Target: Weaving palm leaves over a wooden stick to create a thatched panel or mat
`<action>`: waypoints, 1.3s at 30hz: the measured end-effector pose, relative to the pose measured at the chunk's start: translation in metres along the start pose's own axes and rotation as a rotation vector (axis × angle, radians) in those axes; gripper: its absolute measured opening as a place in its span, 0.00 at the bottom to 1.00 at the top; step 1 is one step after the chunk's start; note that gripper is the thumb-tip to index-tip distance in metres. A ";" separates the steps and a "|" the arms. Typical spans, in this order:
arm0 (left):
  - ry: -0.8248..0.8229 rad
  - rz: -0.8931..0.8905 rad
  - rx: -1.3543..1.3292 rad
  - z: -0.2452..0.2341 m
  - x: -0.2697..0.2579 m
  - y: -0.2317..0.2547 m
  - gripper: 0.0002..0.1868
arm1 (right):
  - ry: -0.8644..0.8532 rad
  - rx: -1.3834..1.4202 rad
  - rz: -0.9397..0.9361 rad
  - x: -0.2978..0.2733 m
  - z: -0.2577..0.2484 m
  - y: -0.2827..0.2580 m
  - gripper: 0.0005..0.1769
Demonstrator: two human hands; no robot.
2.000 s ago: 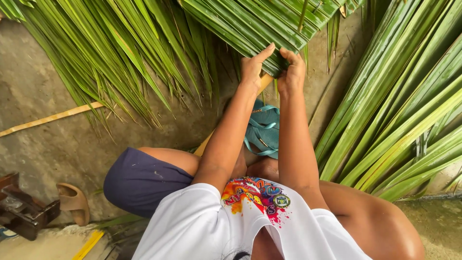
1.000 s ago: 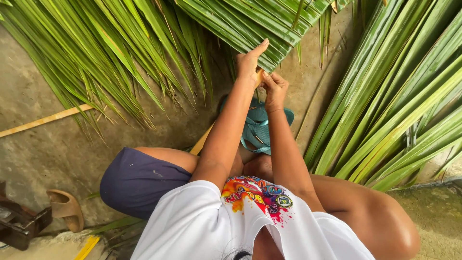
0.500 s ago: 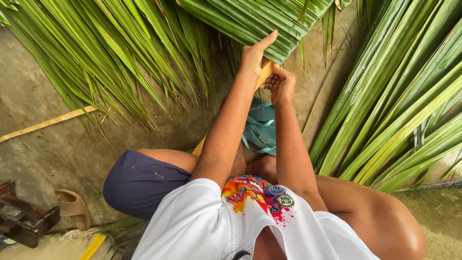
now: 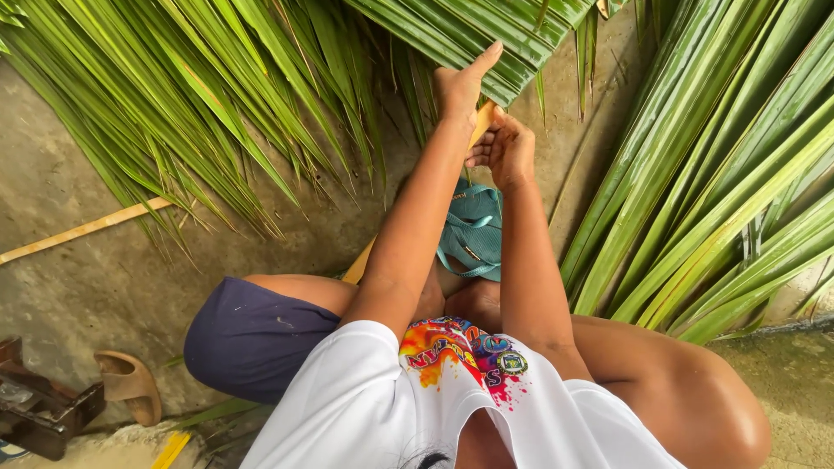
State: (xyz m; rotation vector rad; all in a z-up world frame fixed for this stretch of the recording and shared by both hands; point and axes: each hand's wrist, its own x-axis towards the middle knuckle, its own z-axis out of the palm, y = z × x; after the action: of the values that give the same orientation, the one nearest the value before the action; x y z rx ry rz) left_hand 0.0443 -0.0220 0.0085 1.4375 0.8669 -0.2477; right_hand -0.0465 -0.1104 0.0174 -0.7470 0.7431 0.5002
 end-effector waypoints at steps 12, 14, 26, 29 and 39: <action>-0.060 -0.035 -0.186 -0.008 0.001 0.003 0.22 | 0.105 -0.135 -0.251 0.056 -0.035 -0.083 0.07; -0.067 -0.032 -0.187 -0.010 0.003 -0.001 0.21 | 0.094 -0.220 -0.207 0.064 -0.033 -0.083 0.07; -0.293 -0.081 -0.574 -0.037 0.038 -0.036 0.12 | 0.100 0.018 -0.387 0.098 -0.026 -0.040 0.05; -0.186 -0.049 -0.416 -0.035 0.044 -0.031 0.12 | 0.056 0.030 -0.383 0.095 -0.022 -0.044 0.05; -0.333 -0.254 -0.586 -0.014 0.048 -0.029 0.19 | 0.152 0.012 -0.380 0.095 -0.019 -0.041 0.04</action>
State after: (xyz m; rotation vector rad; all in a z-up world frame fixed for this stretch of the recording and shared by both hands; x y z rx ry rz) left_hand 0.0535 0.0022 -0.0431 0.7161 0.7614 -0.3751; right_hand 0.0327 -0.1371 -0.0461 -0.8983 0.7222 0.0948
